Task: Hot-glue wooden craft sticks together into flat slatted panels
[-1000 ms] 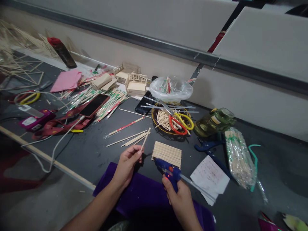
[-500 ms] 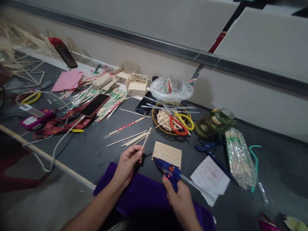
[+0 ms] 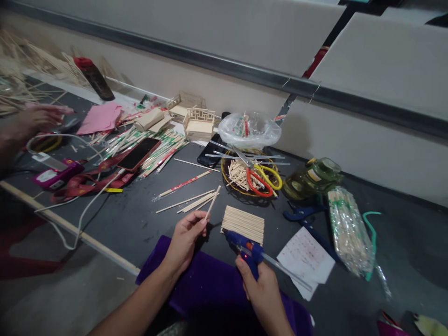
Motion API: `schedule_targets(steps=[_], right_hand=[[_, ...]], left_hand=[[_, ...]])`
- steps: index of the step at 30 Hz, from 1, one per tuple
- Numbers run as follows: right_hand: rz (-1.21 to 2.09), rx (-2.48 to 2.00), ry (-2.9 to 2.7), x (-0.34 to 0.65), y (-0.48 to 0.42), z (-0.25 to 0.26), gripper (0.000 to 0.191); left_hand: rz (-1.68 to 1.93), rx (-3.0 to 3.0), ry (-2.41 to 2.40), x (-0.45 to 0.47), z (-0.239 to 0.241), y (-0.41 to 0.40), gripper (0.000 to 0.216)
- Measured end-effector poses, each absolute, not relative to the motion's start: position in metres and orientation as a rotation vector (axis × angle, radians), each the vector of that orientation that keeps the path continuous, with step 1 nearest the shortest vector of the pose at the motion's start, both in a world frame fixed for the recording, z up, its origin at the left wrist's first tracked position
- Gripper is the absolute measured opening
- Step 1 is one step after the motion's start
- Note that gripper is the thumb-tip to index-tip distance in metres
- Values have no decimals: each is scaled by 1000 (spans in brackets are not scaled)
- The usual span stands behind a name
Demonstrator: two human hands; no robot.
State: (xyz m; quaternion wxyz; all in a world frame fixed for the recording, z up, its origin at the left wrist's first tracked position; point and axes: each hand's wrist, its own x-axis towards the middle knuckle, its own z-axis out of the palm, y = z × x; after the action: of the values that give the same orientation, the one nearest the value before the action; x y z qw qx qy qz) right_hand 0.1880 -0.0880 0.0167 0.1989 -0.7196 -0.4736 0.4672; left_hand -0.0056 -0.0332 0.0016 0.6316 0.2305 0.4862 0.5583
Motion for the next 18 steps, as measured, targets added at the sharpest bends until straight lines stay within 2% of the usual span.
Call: schedule_targets(steps=[9, 18], right_hand=[[1293, -2021, -1329, 187, -87, 18, 58], [1345, -1968, -1334, 187, -87, 19, 51]], left_hand=[[1287, 537, 1105, -6, 0, -33, 26], [1288, 551, 1114, -5, 1, -33, 26]])
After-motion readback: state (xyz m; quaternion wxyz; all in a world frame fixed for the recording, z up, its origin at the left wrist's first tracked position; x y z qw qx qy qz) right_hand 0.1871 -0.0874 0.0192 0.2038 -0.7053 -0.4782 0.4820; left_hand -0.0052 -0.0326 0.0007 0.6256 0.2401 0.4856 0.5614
